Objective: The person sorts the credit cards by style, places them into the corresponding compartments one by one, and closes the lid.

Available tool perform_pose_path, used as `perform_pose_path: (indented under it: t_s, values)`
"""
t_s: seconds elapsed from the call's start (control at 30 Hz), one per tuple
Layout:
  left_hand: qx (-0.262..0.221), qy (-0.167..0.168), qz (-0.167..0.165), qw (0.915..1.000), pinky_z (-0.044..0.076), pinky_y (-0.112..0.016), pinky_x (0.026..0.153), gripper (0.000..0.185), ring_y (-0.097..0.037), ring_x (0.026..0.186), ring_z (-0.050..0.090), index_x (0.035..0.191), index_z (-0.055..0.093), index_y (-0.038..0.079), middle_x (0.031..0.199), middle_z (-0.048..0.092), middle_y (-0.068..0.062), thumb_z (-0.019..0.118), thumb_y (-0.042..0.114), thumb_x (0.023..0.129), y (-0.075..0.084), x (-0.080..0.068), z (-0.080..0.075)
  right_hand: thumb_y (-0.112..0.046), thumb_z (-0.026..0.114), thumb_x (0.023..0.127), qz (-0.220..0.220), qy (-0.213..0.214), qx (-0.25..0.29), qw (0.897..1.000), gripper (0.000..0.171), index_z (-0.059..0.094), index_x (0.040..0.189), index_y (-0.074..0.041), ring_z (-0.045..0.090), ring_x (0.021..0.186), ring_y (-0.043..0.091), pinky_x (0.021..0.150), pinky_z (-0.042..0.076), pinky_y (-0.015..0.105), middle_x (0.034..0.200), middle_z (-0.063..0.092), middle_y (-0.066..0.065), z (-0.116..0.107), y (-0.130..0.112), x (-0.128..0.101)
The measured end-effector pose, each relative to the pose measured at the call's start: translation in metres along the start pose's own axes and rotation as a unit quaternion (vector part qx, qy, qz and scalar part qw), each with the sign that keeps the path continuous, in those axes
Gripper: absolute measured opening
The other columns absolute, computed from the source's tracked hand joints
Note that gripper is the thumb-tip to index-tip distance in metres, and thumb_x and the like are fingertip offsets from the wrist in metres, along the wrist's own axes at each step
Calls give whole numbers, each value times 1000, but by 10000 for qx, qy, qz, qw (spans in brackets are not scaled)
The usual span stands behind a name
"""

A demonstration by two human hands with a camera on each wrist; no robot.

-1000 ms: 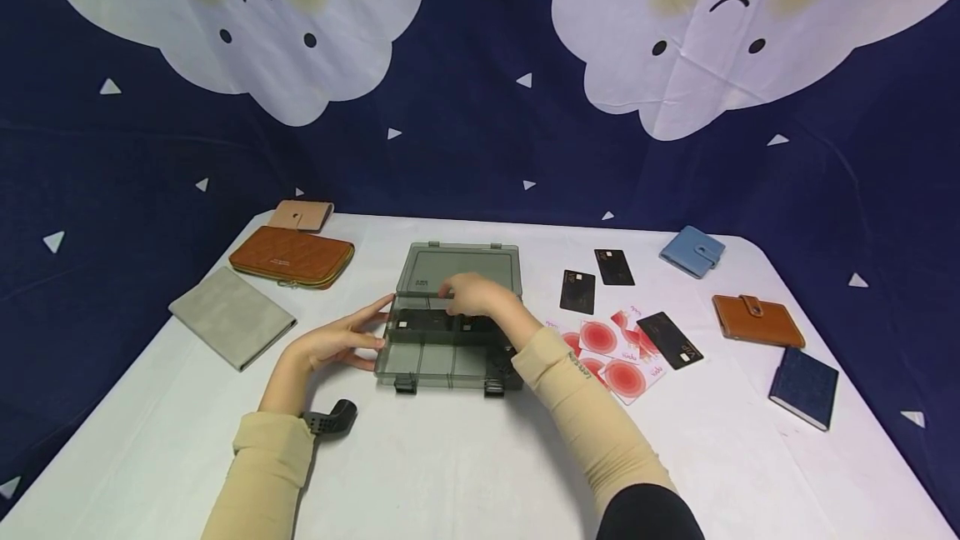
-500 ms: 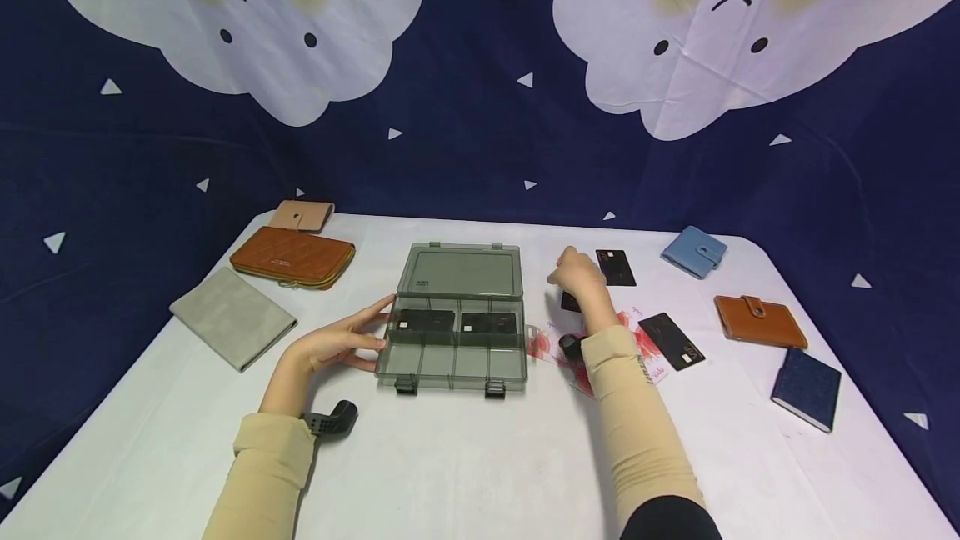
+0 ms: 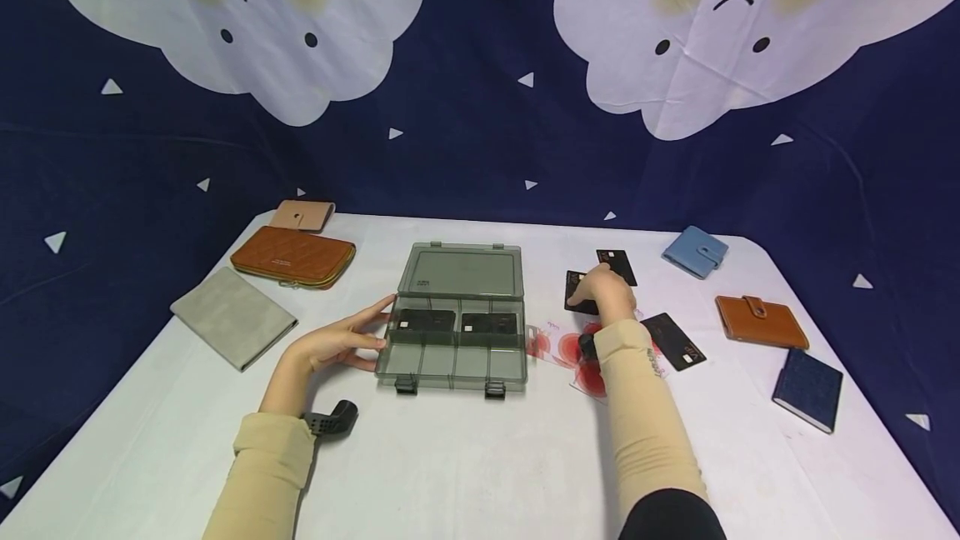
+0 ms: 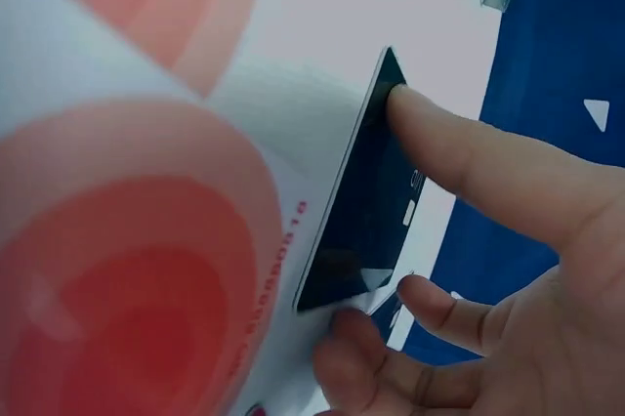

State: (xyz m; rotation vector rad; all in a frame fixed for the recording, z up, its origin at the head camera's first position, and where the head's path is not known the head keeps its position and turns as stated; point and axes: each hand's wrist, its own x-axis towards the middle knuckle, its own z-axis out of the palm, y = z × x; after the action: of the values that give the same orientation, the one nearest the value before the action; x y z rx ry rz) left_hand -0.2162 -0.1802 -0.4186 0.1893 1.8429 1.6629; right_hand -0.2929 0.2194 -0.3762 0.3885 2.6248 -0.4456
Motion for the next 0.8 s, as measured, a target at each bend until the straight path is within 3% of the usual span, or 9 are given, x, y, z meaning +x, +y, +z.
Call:
perform_pose_path:
  t_s: [0.13,0.3,0.43,0.5,0.57,0.63,0.73,0.8]
  values:
    - [-5,3,-24,10000,54,-42,80,83,-27,105,48,150,8,29,151,6,-18,59,7,88,-1,0,-1,-31,67,81,33,-148,114,9998,103,-3,135,20,57,94,36,86,48,43,114,50,35,-2,0,4]
    - [-38,21,-38,10000,54,-42,81,83,-31,111,45,150,9,29,151,6,-18,59,7,87,-1,0,-2,-30,67,81,22,-285,100,9995,103,-4,135,22,55,82,29,77,49,38,104,51,31,-5,-1,7]
    - [-47,38,-29,10000,54,-42,80,83,-30,110,45,150,9,29,151,7,-18,59,6,87,-1,0,-2,-16,69,77,-355,-152,246,9990,79,22,125,26,48,59,16,56,45,27,67,50,11,-4,0,11]
    - [-55,33,-24,10000,54,-42,80,83,-28,106,46,150,9,29,151,7,-18,59,6,87,-1,0,-1,-9,65,74,-539,-83,310,9980,63,32,115,26,44,53,13,50,41,24,59,45,5,-3,1,12]
    - [-50,21,-17,10000,54,-42,79,83,-26,102,47,150,9,28,151,8,-18,59,6,87,0,0,0,-9,61,73,-528,-30,280,9982,66,30,119,26,48,58,17,53,43,26,65,49,11,-2,2,11]
    - [-53,5,-25,10000,54,-42,79,83,-25,99,48,150,9,29,151,8,-18,60,6,87,0,1,1,-15,60,73,-375,34,316,9988,78,20,129,23,54,77,28,66,49,34,87,54,26,-1,2,9]
    - [-43,14,-36,10000,54,-42,79,84,-26,102,47,150,9,29,151,8,-18,60,6,87,0,1,1,-27,62,78,-163,-19,359,9992,99,-3,138,18,44,111,43,92,44,49,127,35,40,0,3,6]
    - [-43,37,-42,10000,54,-42,80,84,-27,106,46,150,9,29,151,8,-17,60,6,87,0,1,0,-32,64,79,-150,-103,317,9993,105,-8,138,16,38,120,46,99,38,53,135,27,41,0,2,5]
